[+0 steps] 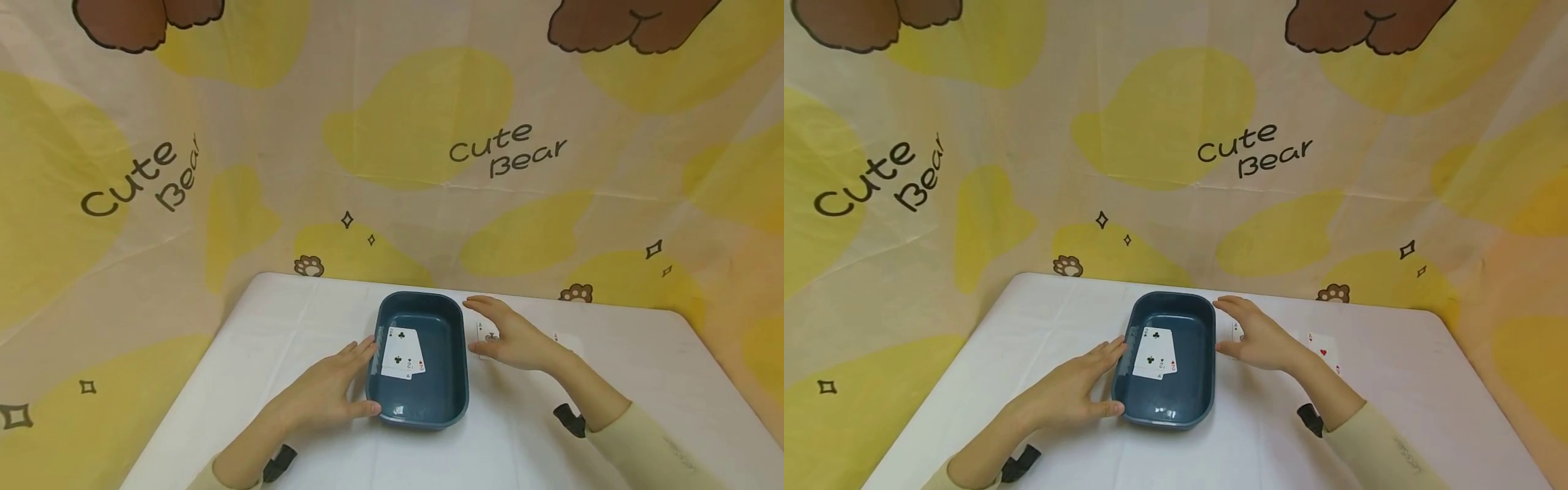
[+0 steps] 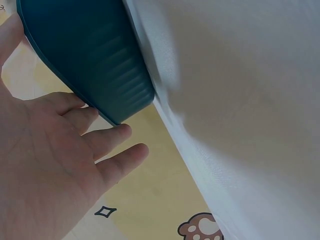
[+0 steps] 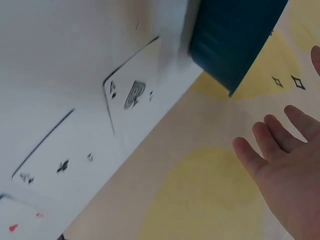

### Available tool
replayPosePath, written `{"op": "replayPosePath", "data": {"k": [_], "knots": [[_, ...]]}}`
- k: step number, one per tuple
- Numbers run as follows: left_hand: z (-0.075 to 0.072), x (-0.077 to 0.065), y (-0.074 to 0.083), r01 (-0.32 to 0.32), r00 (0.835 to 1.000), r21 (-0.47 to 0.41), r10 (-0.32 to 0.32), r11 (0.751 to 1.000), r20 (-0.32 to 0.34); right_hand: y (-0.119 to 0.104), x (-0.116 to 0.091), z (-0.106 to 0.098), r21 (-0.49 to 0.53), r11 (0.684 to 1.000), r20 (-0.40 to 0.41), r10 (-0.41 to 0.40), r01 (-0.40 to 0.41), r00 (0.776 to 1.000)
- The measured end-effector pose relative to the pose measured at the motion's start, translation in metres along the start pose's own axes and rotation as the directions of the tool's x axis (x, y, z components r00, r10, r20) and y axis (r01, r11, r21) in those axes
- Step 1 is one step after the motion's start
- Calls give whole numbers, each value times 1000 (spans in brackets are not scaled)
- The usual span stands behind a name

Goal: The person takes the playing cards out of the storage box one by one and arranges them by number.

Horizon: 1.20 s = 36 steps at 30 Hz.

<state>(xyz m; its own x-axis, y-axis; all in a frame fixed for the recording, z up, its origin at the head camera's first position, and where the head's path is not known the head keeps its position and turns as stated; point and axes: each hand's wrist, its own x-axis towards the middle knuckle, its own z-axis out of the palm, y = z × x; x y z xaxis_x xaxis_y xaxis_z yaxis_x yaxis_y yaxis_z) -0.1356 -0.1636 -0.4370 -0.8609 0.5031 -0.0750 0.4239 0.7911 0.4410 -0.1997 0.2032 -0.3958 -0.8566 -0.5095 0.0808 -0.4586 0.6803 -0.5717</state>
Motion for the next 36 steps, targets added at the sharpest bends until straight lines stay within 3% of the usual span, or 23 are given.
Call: {"op": "replayPosePath", "data": {"k": [24, 36], "knots": [[2, 2, -3, 6, 1000, 17, -6, 1000, 5, -36, 49, 57, 47, 999, 95, -27, 23, 995], [2, 3, -4, 7, 1000, 23, -7, 1000, 6, -35, 73, 85, 55, 998, 156, -47, 39, 987]]}}
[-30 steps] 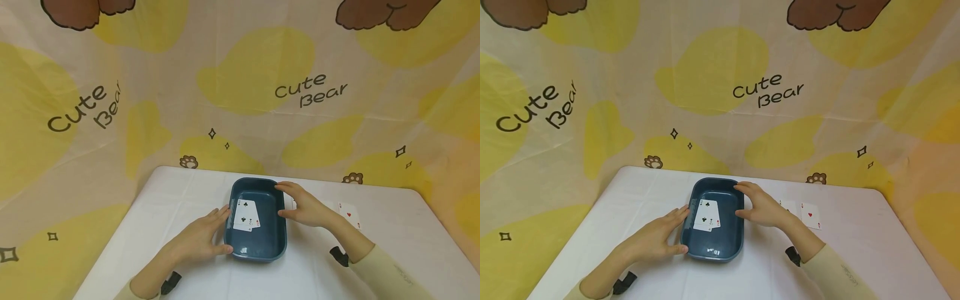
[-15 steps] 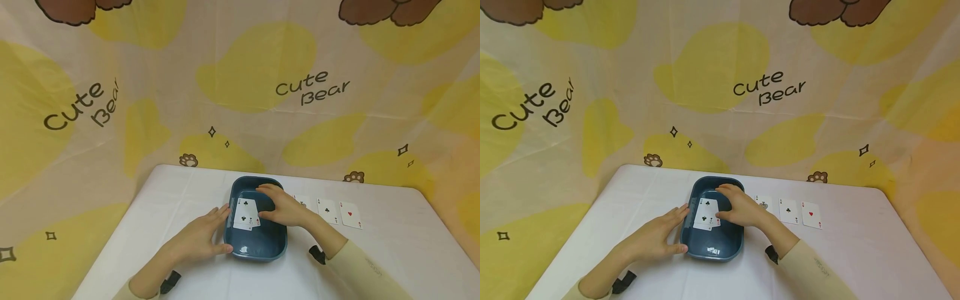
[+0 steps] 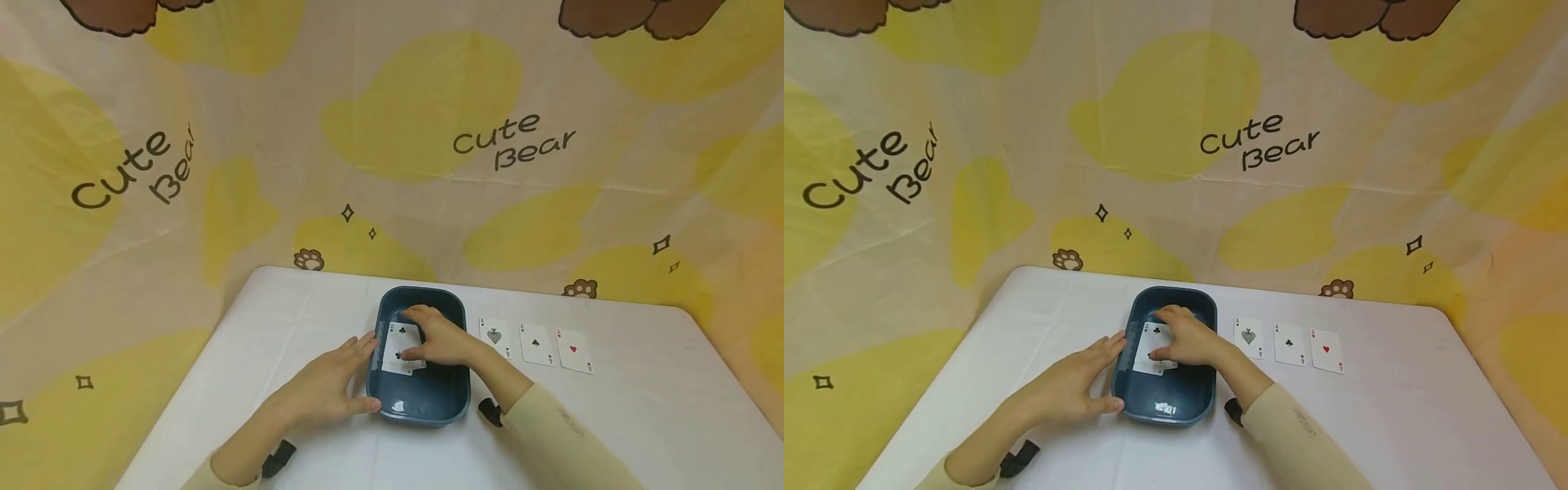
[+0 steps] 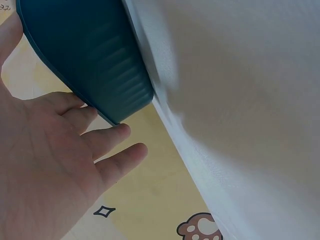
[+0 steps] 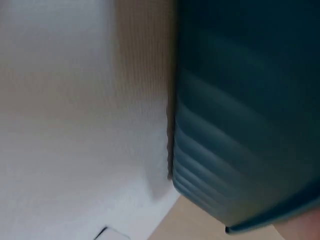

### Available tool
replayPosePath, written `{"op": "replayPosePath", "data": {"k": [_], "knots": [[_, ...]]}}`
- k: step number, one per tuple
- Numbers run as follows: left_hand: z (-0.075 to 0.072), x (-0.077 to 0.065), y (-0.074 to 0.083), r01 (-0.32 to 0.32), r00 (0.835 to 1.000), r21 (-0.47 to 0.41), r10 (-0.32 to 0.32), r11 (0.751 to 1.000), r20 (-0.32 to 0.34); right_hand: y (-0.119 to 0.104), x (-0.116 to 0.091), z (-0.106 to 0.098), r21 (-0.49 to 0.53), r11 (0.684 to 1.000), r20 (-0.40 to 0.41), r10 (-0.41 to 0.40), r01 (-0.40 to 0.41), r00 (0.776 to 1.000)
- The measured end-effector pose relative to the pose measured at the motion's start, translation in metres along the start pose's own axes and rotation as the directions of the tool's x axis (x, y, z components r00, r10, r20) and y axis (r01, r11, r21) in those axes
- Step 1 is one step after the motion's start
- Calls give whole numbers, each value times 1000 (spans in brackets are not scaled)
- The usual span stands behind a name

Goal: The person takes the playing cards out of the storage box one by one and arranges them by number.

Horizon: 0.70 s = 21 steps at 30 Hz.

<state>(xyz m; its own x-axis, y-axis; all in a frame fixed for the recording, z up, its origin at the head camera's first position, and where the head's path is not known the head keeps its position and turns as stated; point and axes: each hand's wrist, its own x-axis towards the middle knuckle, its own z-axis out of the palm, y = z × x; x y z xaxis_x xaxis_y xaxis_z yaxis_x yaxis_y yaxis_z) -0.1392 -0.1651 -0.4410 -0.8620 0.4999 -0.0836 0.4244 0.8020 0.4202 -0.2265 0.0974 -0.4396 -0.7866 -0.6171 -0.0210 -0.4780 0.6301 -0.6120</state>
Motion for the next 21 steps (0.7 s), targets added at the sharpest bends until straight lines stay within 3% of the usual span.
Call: {"op": "replayPosePath", "data": {"k": [4, 12, 21], "knots": [[-1, 0, 0, -3, 1000, -7, 3, 1000, 1, 2, 6, 5, -13, 1000, 15, 5, -5, 1000], [-1, -1, -1, -17, 1000, -33, 18, 999, 1, 2, 15, 17, -172, 985, 36, 32, -25, 999], [-2, -2, 0, -19, 1000, -31, 19, 999, 3, 2, 18, 18, -249, 967, 52, 61, -46, 997]]}}
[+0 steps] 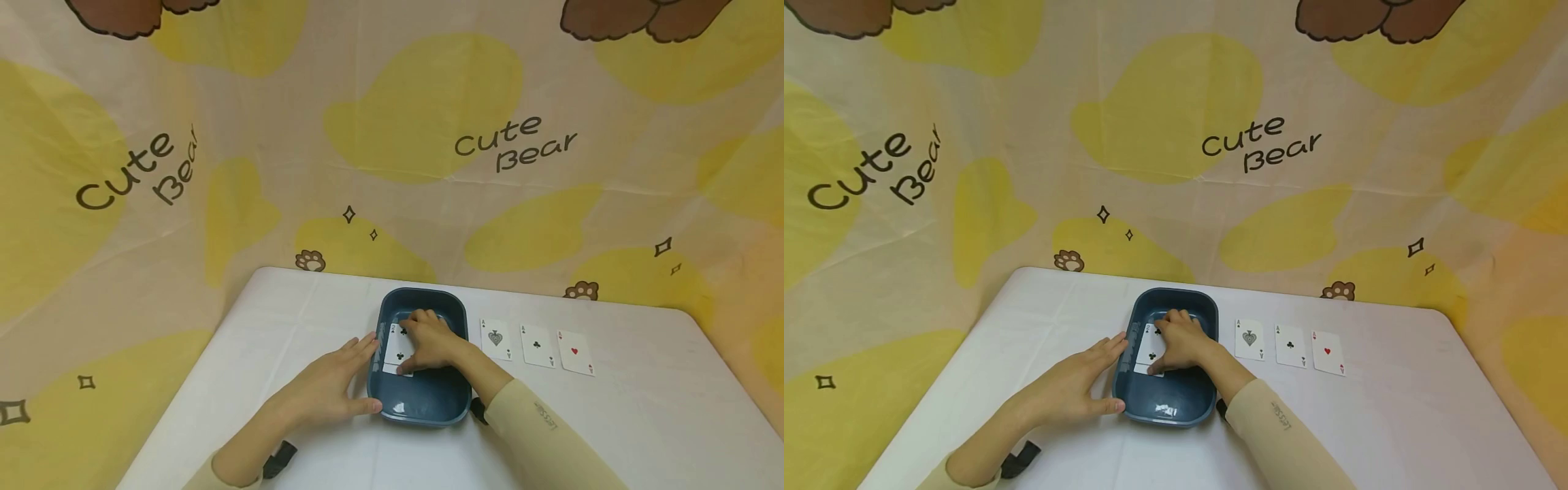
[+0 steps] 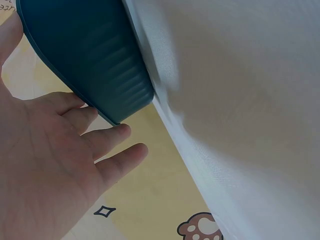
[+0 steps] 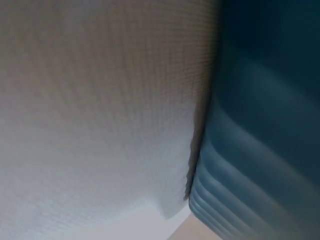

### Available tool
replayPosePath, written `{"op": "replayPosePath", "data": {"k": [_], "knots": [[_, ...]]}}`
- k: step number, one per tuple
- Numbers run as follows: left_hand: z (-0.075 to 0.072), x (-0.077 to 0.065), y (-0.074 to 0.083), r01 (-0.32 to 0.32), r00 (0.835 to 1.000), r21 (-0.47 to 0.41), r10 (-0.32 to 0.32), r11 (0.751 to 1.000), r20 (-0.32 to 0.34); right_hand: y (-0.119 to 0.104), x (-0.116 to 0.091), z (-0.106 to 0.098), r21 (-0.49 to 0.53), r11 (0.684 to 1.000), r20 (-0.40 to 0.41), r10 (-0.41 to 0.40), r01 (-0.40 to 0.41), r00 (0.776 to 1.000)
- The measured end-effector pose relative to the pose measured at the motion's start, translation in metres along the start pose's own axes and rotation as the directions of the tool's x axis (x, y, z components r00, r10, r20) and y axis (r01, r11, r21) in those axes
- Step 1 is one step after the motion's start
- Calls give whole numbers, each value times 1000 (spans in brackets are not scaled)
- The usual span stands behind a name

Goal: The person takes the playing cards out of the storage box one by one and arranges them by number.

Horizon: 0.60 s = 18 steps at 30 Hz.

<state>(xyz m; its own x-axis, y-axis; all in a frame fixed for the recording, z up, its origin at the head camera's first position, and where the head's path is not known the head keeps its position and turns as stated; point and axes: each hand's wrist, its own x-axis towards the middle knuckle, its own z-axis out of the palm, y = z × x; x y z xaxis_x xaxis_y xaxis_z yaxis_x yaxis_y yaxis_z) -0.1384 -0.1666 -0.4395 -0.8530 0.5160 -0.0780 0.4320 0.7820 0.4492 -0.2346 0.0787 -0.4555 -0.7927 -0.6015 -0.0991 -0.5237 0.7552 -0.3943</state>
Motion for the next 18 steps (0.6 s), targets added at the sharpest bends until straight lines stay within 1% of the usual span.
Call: {"op": "replayPosePath", "data": {"k": [4, 18], "knots": [[-1, -1, 1, -2, 1000, -1, 2, 1000, 0, 0, 2, 0, -17, 1000, 5, 12, -12, 1000], [0, -1, 0, -8, 1000, 10, 8, 1000, -1, -1, 3, 0, -27, 999, 8, 33, -32, 999]]}}
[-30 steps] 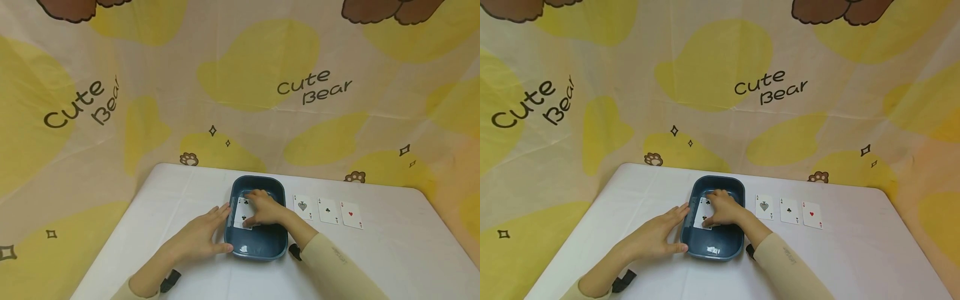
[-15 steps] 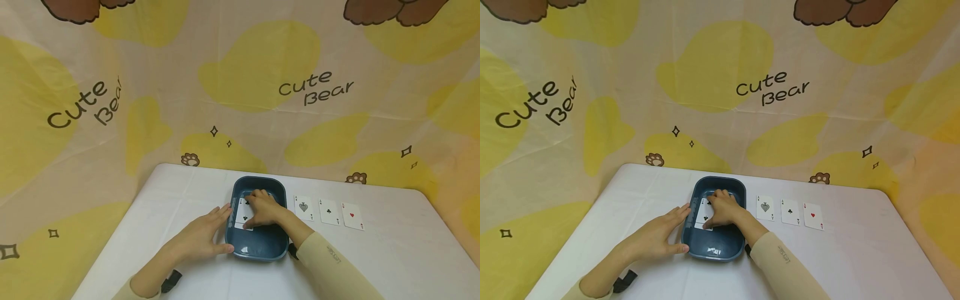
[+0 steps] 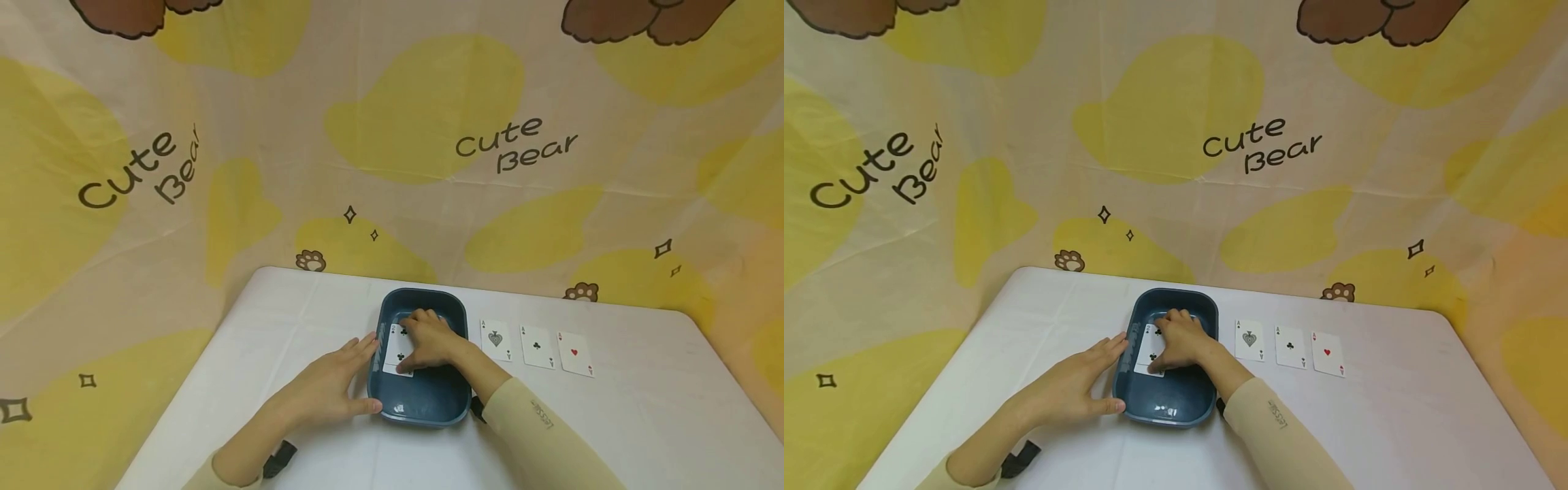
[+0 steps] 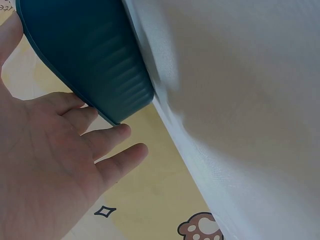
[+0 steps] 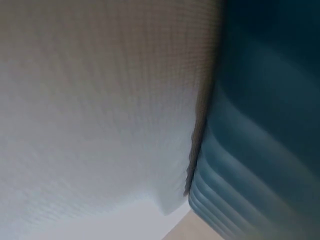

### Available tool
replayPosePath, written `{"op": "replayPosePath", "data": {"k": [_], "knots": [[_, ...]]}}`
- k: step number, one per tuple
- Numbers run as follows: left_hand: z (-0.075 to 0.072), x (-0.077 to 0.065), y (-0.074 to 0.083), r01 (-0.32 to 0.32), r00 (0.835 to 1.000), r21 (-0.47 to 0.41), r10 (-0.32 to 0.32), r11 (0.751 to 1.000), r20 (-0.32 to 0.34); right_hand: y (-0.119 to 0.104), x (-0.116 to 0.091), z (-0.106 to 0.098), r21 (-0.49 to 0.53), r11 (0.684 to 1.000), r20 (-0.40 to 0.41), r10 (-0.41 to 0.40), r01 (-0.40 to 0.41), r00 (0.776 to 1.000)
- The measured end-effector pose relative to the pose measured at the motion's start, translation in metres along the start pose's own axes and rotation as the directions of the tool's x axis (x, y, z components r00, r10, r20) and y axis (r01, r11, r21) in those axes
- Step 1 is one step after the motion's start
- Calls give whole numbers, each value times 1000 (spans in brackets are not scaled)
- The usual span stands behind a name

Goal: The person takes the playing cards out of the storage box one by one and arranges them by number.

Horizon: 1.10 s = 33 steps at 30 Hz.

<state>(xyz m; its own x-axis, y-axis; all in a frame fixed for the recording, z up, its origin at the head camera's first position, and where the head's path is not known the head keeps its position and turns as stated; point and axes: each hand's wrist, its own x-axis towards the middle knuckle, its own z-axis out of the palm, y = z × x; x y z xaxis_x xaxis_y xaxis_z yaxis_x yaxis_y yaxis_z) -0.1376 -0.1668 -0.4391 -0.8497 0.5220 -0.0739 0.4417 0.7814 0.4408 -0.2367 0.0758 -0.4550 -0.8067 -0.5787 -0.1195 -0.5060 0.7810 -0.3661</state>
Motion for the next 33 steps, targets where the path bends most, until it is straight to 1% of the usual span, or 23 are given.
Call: {"op": "replayPosePath", "data": {"k": [10, 23, 28, 33], "knots": [[0, 1, 0, -2, 1000, -4, 2, 1000, -5, -1, 2, 1, -56, 998, -2, 12, -12, 1000], [-1, 0, 0, 9, 1000, -7, -9, 1000, 4, -3, 2, 2, -68, 997, -17, 19, -20, 1000], [0, 0, 0, 16, 1000, -6, -16, 1000, 10, -2, 2, 4, -87, 996, -28, 3, -5, 1000], [0, 1, 0, 7, 1000, 0, -7, 1000, 10, -1, 2, 6, -115, 993, -50, -13, 7, 999]]}}
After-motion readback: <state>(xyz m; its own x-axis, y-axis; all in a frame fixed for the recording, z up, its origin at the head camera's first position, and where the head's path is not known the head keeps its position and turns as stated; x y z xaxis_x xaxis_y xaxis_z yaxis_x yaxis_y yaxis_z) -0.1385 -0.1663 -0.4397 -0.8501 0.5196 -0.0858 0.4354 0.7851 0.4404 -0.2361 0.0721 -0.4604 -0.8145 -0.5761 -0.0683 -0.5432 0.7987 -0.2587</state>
